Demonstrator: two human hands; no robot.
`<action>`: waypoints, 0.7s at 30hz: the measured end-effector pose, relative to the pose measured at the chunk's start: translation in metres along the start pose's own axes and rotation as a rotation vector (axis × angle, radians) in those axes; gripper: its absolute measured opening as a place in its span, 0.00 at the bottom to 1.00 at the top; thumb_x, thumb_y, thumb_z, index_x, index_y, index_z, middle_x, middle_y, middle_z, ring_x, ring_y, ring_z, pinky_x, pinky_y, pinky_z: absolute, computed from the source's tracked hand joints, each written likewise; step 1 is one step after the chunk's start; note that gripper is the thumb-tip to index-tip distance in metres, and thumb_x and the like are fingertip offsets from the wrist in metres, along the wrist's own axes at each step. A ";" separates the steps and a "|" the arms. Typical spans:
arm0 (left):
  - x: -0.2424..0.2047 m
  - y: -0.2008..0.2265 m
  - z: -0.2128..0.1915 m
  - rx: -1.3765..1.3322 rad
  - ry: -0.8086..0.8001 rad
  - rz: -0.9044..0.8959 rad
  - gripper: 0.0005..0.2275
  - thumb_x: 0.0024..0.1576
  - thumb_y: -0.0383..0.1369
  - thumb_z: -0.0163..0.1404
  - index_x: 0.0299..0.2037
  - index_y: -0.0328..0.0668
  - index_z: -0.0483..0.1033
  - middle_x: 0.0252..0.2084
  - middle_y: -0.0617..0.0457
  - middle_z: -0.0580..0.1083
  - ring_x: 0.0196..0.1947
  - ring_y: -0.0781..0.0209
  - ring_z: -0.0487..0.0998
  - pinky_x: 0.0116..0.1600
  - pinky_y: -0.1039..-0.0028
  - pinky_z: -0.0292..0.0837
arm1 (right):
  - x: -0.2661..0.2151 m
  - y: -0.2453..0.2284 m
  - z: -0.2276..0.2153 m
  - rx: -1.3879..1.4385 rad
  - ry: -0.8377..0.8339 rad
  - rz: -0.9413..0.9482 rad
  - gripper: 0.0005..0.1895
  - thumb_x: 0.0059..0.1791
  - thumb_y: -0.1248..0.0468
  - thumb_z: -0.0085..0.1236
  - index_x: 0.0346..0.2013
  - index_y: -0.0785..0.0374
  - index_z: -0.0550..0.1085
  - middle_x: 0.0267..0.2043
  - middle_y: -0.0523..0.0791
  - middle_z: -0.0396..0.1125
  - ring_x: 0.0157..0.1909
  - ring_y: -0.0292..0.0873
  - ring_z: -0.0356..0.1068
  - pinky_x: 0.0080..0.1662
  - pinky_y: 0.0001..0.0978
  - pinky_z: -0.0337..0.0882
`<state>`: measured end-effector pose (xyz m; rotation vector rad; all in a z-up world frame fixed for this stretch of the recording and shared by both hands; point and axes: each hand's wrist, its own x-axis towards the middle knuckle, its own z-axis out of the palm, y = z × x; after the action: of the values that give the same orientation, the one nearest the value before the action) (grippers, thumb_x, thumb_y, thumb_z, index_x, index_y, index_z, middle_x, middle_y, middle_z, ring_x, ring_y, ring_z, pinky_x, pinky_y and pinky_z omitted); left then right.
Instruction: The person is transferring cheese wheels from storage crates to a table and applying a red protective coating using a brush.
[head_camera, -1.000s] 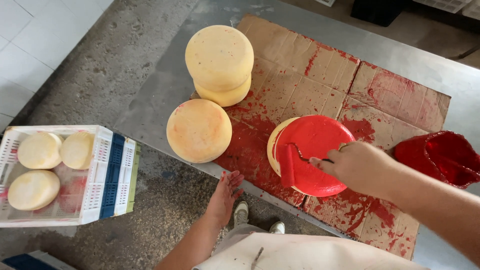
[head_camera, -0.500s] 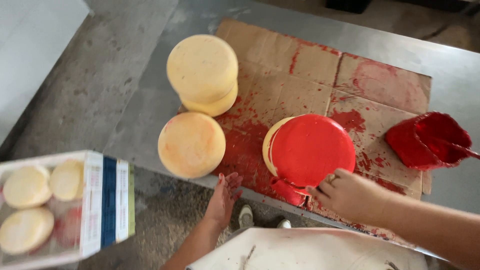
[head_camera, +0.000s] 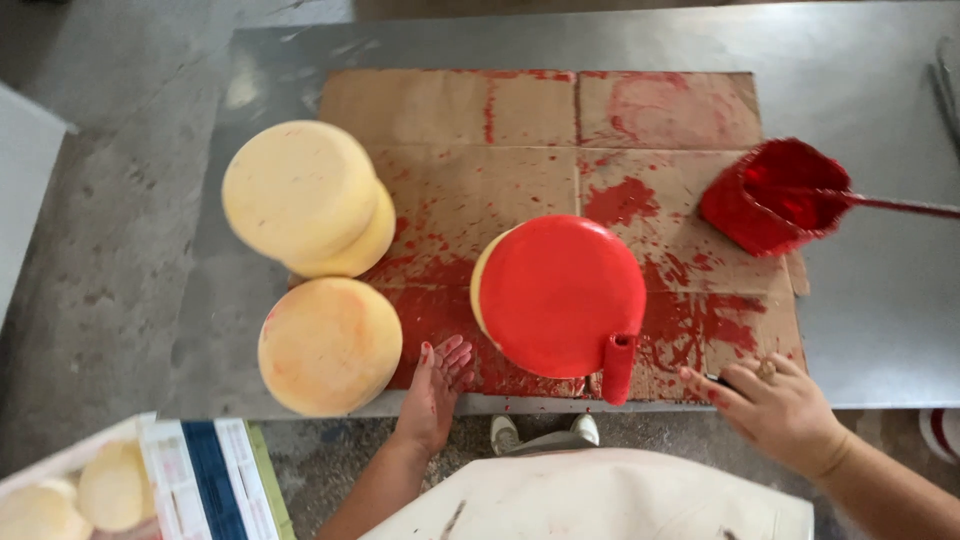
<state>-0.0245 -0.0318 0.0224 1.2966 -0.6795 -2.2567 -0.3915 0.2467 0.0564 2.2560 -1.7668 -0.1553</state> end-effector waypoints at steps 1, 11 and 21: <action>0.002 -0.001 0.002 0.018 -0.008 -0.011 0.34 0.59 0.56 0.33 0.68 0.41 0.67 0.69 0.44 0.68 0.71 0.53 0.65 0.71 0.60 0.59 | -0.004 0.004 0.005 0.005 -0.004 0.021 0.30 0.52 0.60 0.48 0.70 0.47 0.62 0.32 0.36 0.66 0.33 0.41 0.66 0.39 0.38 0.65; 0.001 -0.036 0.025 0.089 0.002 -0.065 0.33 0.60 0.54 0.30 0.74 0.50 0.61 0.69 0.48 0.69 0.69 0.51 0.69 0.71 0.59 0.60 | -0.015 0.021 0.003 0.419 -0.014 0.736 0.20 0.54 0.55 0.51 0.61 0.39 0.75 0.29 0.33 0.73 0.24 0.38 0.62 0.31 0.33 0.58; 0.048 -0.121 -0.033 -0.331 0.101 -0.075 0.21 0.66 0.50 0.36 0.63 0.52 0.67 0.59 0.39 0.72 0.62 0.37 0.71 0.70 0.48 0.61 | -0.034 0.113 0.012 0.966 0.249 1.385 0.12 0.56 0.60 0.56 0.55 0.54 0.74 0.26 0.44 0.69 0.23 0.37 0.57 0.25 0.33 0.58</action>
<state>-0.0334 0.0278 -0.0982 1.2762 -0.2118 -2.2264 -0.5084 0.2534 0.0732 0.7030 -3.0666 1.3629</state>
